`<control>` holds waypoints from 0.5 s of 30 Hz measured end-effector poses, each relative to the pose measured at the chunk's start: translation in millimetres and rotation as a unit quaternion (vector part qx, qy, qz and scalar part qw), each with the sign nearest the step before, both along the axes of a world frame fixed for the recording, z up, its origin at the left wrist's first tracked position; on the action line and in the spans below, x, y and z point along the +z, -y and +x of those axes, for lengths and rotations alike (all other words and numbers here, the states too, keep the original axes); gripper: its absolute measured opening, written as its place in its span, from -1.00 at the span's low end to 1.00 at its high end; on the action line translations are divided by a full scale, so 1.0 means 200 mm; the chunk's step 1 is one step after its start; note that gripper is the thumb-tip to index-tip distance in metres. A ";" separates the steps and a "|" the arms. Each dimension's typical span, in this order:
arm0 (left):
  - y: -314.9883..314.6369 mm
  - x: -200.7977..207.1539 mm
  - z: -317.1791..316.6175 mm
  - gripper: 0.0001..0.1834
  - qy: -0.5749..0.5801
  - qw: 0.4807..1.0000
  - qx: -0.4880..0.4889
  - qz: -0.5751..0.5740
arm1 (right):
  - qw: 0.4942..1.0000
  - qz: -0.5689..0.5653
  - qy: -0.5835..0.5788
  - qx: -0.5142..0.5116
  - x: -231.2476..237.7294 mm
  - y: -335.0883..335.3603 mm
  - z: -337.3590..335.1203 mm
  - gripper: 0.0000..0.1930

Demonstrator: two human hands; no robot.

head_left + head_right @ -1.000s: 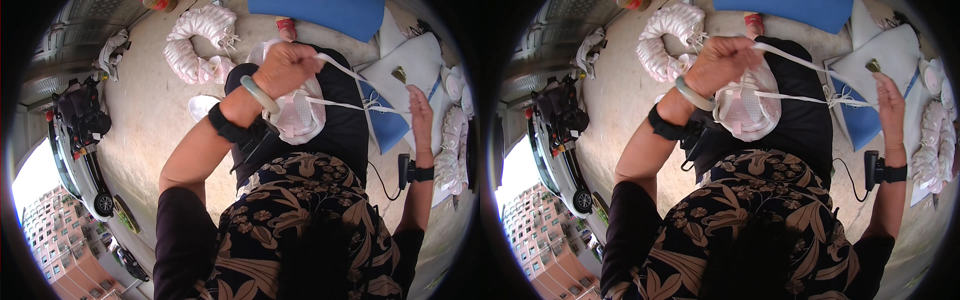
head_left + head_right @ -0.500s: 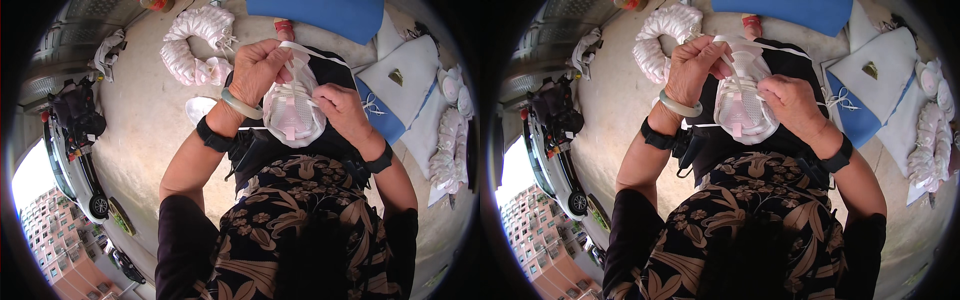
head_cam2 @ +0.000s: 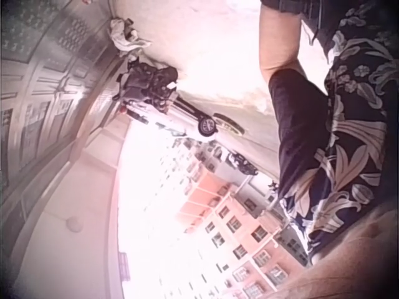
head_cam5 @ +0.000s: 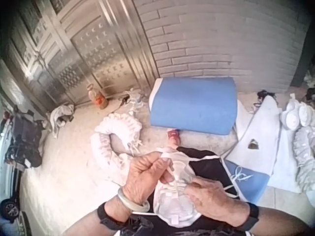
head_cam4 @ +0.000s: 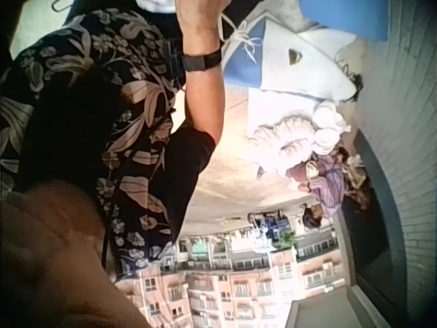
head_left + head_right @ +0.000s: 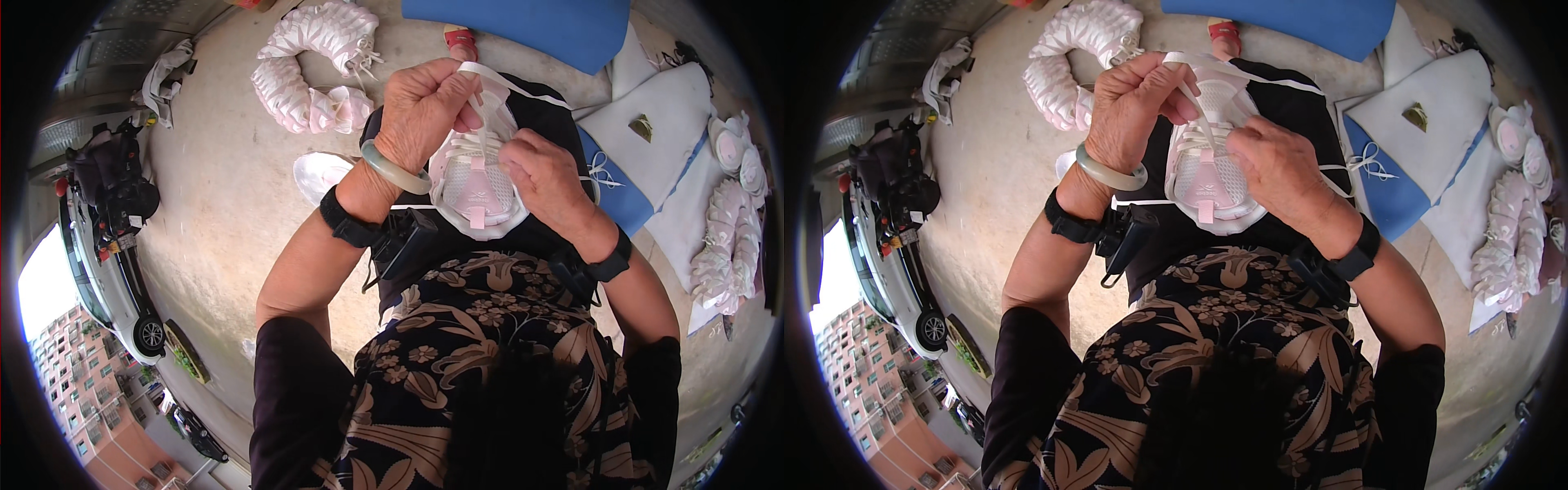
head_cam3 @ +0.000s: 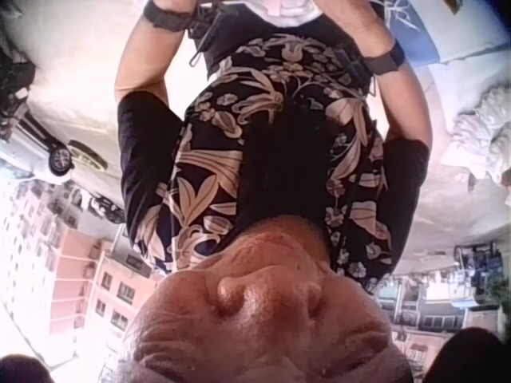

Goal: The recorder is lacing a white and pink sneaker while seated in a workshop area.

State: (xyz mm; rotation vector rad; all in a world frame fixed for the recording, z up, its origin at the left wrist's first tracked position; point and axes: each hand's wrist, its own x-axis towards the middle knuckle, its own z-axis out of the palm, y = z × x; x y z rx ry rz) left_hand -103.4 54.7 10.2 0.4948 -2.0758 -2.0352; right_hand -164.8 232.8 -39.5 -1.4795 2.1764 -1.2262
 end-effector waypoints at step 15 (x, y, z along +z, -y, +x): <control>0.01 -0.01 0.01 -0.75 -0.015 1.000 0.010 -0.004 | 0.999 0.030 -0.012 -0.009 0.02 0.01 0.00 -0.95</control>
